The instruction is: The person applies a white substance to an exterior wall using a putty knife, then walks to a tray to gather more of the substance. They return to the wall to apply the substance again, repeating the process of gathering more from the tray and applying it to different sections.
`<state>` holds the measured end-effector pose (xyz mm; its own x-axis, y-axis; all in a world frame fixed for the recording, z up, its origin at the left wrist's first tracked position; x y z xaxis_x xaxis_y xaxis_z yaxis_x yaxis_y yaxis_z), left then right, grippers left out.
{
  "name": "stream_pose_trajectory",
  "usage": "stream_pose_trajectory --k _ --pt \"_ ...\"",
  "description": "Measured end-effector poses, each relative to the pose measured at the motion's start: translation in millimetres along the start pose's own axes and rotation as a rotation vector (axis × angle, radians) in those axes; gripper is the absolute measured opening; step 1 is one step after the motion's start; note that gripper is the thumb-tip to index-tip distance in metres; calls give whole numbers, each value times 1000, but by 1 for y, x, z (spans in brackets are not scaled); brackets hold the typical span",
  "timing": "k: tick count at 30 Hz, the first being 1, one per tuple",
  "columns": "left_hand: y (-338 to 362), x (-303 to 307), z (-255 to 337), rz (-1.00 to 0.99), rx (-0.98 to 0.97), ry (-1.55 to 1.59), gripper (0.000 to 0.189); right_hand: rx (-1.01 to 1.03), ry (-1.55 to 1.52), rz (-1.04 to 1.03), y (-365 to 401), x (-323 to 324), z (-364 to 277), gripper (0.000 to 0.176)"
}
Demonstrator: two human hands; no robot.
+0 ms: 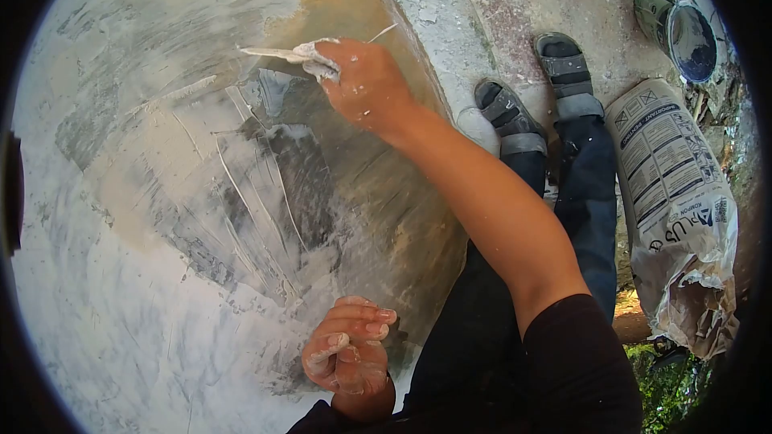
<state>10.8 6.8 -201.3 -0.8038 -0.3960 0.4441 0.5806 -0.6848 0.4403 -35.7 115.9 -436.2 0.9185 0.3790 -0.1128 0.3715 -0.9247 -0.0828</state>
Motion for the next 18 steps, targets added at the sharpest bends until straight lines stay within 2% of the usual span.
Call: stream_pose_trajectory --k 1,3,5,7,11,13,17,18 --pt "-1 -1 -1 -3 -1 0 25 81 41 -16 10 -10 -10 28" --pt "-3 -3 0 13 -104 31 21 68 47 -166 43 -28 -31 26" --pt "-4 -3 1 4 -96 27 21 118 35 -202 82 -41 -52 27" --pt "-5 -4 2 -7 -88 28 22 143 -27 -211 110 -43 -73 36" --pt "-3 -7 1 -10 -26 14 24 186 -58 -275 150 -21 -100 34" --pt "-3 -9 2 -12 -29 27 24 105 -135 -415 152 -2 -104 27" --pt "-3 -10 4 -21 -7 10 21 -49 -224 -401 119 22 -86 28" --pt "-4 -11 4 -21 7 -1 21 -76 -319 -457 107 19 -79 28"
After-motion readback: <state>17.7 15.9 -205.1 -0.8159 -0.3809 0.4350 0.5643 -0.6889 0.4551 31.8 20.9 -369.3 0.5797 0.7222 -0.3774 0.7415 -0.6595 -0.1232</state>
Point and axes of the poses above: each hand's wrist, its own y-axis away from the middle knuckle, its own x-axis out of the back of the hand, z = x × y, the point moved 3 cm from there along -y, towards the middle knuckle, and after that the axes turned 12 degrees about x, right-handed, at the moved point
